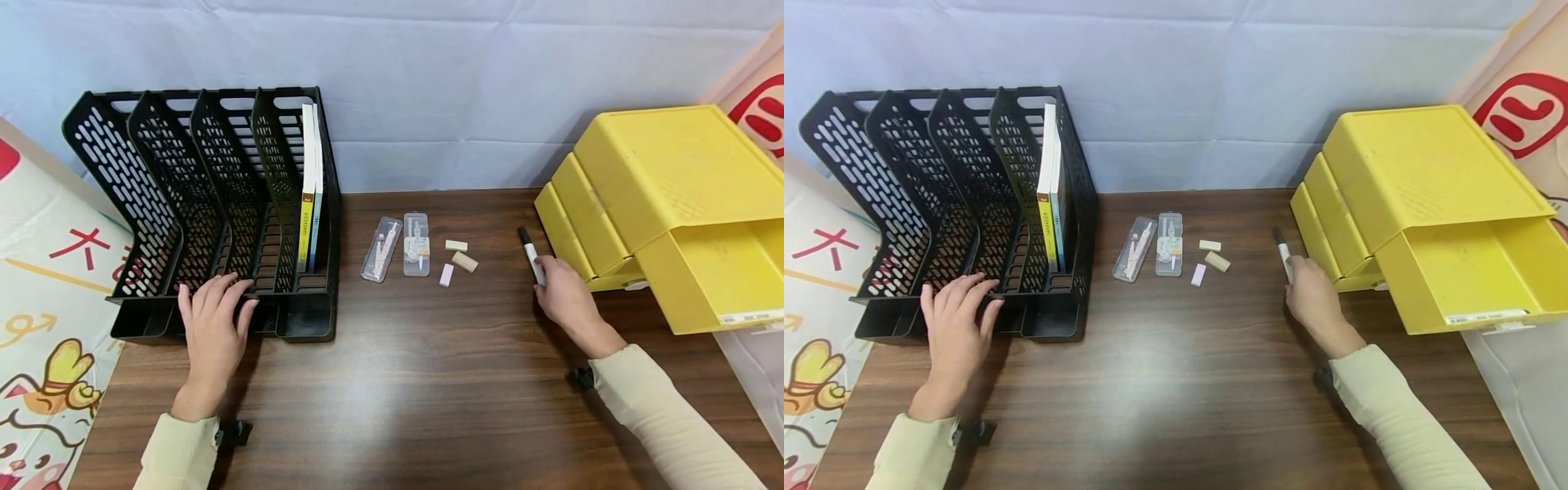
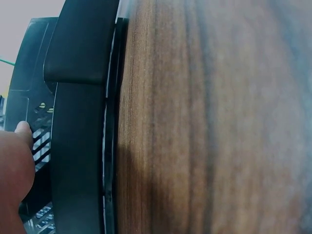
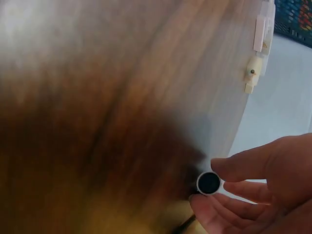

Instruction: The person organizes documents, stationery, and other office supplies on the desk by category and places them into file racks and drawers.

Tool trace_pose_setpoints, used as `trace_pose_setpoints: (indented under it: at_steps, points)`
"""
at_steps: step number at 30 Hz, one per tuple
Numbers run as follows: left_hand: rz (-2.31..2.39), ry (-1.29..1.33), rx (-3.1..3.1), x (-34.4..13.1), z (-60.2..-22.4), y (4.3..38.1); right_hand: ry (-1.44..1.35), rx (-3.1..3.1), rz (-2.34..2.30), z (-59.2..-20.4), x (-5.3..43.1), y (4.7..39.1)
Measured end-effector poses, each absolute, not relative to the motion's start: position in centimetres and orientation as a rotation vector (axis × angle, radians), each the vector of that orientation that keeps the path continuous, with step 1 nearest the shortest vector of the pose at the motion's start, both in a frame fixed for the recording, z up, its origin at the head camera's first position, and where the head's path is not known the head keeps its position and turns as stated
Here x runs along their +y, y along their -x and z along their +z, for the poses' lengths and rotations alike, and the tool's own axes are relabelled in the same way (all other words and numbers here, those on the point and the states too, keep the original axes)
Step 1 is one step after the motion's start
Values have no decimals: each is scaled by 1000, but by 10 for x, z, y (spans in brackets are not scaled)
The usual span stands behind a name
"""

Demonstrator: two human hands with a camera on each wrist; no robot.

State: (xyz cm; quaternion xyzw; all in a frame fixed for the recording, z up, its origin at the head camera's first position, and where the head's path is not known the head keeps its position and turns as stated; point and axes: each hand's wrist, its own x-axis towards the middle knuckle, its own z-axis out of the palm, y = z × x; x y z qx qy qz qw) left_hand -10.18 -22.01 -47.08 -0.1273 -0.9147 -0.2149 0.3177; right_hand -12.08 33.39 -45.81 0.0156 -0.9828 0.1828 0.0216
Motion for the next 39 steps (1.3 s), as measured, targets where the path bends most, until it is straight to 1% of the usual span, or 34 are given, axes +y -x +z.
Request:
trace_pose_setpoints:
  at_steps: [7, 14, 24, 33, 39]
  points:
    - [-529, 341, -2445, -223, -473, 102, -86, -3045, 583, -458, 331, 119]
    - [-516, 334, -2454, -224, -473, 101, -77, -3047, 569, -458, 329, 122]
    - [-515, 333, -2469, -224, -473, 102, -152, -2978, 548, -461, 325, 127]
    - [-521, 331, -2464, -223, -473, 101, -135, -3111, 515, -447, 324, 123]
    - [-520, 334, -2472, -224, -473, 101, -208, -3139, 485, -429, 321, 116]
